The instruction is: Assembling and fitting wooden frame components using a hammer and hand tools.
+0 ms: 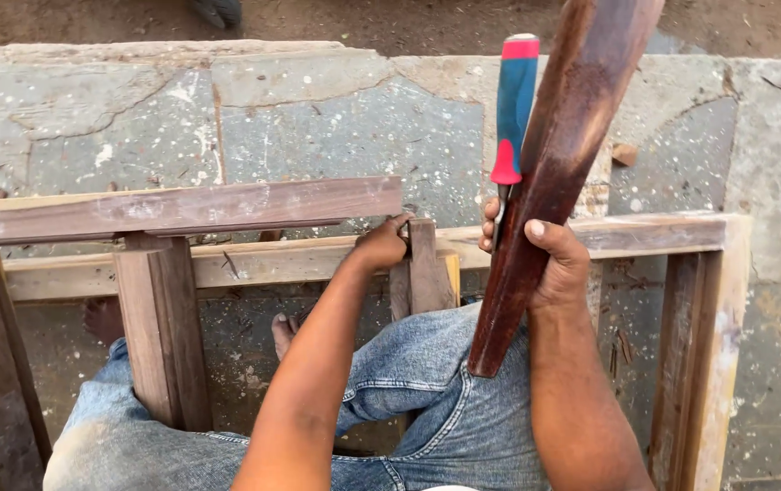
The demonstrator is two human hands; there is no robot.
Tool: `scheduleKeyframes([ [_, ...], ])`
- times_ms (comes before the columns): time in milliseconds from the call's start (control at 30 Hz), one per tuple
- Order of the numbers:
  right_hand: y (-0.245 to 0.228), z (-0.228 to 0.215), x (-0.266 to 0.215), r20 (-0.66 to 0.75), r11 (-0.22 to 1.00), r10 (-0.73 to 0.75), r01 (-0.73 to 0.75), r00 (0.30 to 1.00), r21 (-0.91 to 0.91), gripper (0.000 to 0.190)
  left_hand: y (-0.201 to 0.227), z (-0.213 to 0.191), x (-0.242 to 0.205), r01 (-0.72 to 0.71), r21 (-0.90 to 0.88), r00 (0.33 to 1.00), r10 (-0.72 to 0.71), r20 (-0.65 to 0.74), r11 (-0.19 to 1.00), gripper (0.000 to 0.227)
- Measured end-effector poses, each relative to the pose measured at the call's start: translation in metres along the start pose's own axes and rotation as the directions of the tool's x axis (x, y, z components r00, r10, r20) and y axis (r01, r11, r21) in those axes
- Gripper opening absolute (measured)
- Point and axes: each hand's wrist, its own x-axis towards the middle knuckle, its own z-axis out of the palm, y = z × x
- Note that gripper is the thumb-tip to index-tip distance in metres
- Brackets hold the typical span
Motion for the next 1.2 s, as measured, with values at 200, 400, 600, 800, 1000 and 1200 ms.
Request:
scheduleKeyframes([
  [200,0.001,0.008,0.004,-0.025,0.998,-0.003,0.002,1.000,-0.060,0.066,0.006,-0.013,0.012,0.317,-0.058,0.908,-0.286,0.305,0.947,0.055],
  [400,0.002,0.008,0.005,-0.057,0.993,0.010,-0.016,0.998,-0.113,0.071,-0.005,-0.016,0.001,0.152,-0.065,0.975,-0.138,0.175,0.986,0.032],
  [600,0.001,0.009,0.004,-0.058,0.995,0.019,-0.025,0.998,-0.095,0.071,0.020,-0.021,-0.032,0.189,0.155,0.975,-0.167,-0.144,0.970,0.043],
  [800,-0.003,0.012,0.003,-0.079,0.995,0.001,-0.008,0.997,-0.098,0.066,0.002,-0.005,-0.038,0.054,-0.139,0.989,-0.072,-0.128,0.989,0.047],
  [1000,-0.004,0.002,0.006,-0.087,0.998,0.036,-0.032,0.996,0.055,0.064,0.064,-0.017,-0.099,0.165,-0.150,0.986,-0.161,0.039,0.975,0.067],
  [1200,-0.008,-0.007,0.007,-0.187,0.992,0.082,-0.062,0.979,0.113,0.071,0.052,0.004,-0.107,-0.016,-0.114,0.966,-0.015,-0.260,0.993,0.081],
])
